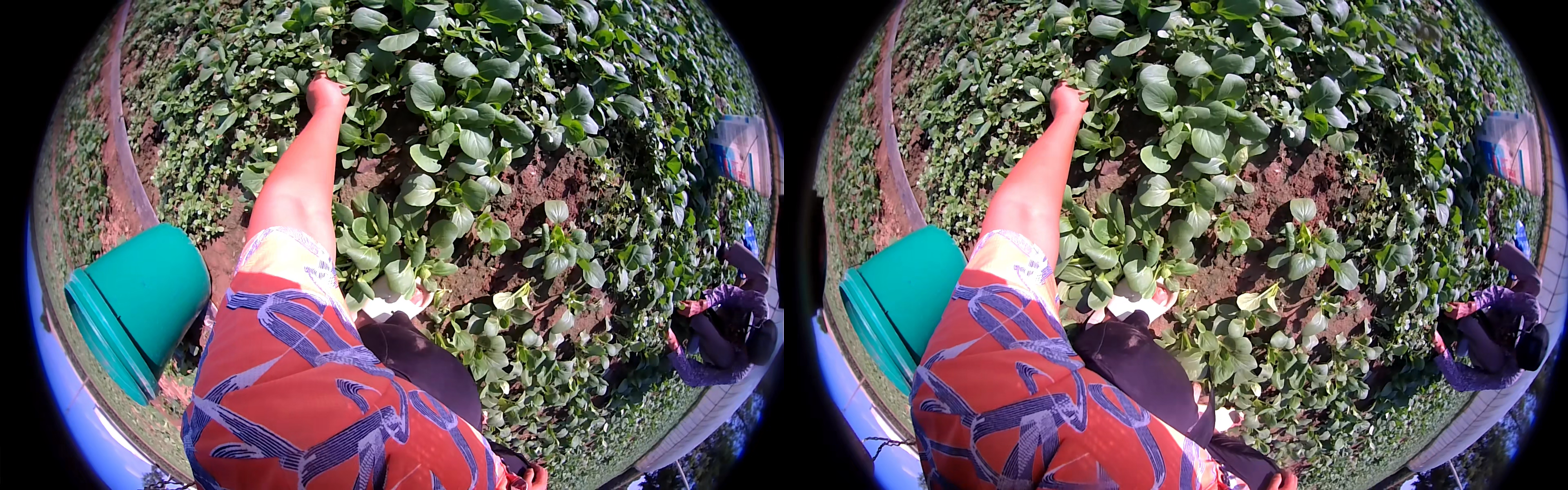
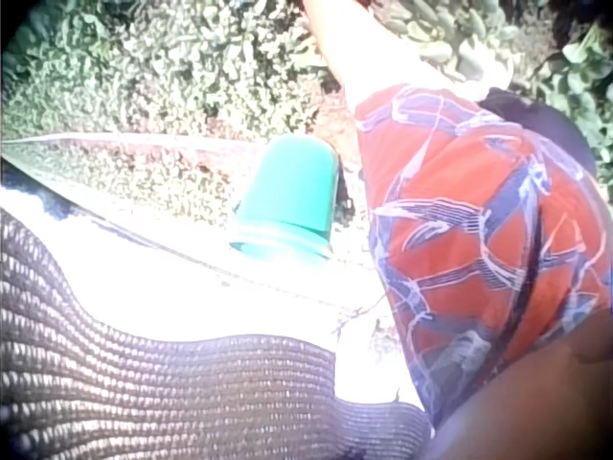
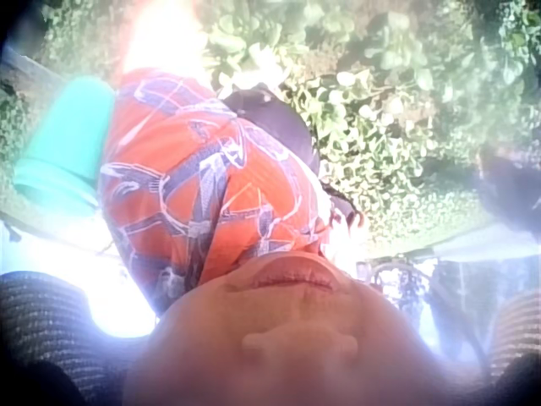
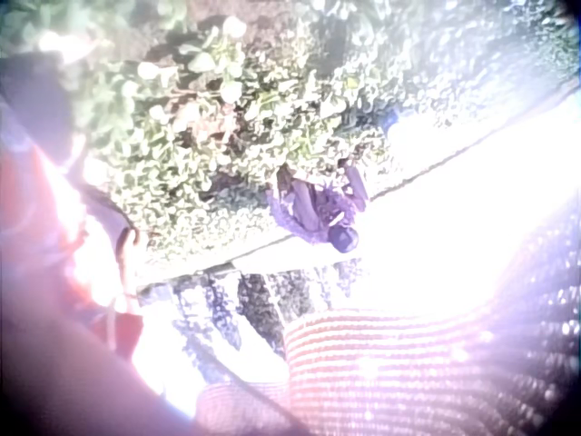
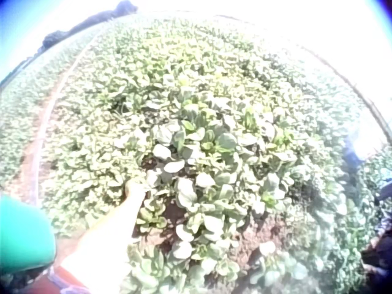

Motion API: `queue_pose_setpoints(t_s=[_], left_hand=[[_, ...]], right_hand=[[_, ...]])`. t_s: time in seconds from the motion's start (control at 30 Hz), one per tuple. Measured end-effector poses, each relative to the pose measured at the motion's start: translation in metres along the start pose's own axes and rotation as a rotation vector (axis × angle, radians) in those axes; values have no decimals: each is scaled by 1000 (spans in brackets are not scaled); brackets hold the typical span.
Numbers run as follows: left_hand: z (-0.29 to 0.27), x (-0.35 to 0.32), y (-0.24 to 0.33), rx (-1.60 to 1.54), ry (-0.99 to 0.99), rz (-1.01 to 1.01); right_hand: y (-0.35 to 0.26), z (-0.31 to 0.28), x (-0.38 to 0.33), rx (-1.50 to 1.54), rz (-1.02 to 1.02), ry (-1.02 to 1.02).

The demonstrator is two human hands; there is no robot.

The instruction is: The person pulls leafy green plants from the soil by hand and places them into a green bucket, then picks up a purple mesh bag containing harvested greens.

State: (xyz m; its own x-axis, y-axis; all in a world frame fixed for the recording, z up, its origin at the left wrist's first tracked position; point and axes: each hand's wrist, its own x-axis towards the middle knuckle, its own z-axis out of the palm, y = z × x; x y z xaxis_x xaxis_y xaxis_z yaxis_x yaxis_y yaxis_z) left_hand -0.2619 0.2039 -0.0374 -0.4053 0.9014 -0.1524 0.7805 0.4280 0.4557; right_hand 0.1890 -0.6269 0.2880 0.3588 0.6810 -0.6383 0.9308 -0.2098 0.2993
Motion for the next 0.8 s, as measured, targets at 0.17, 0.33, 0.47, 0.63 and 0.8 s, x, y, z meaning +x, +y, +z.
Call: queue_pose_setpoints(t_s=[0.17, 0.33, 0.47, 0.63, 0.8], left_hand=[[12, 5, 33, -310, 24, -324], [38, 40, 30, -1078, 248, -506], [46, 55, 7, -1461, 141, -313], [41, 49, -15, -1735, -128, -319], [13, 34, 9, -886, 149, -449]], right_hand=[[14, 18, -12, 69, -30, -16], [-10, -31, 18, 222, 106, -73], [-64, -137, 76, 480, 352, -138], [-85, -172, 96, 546, 425, -167], [-94, -181, 103, 564, 447, -183]])
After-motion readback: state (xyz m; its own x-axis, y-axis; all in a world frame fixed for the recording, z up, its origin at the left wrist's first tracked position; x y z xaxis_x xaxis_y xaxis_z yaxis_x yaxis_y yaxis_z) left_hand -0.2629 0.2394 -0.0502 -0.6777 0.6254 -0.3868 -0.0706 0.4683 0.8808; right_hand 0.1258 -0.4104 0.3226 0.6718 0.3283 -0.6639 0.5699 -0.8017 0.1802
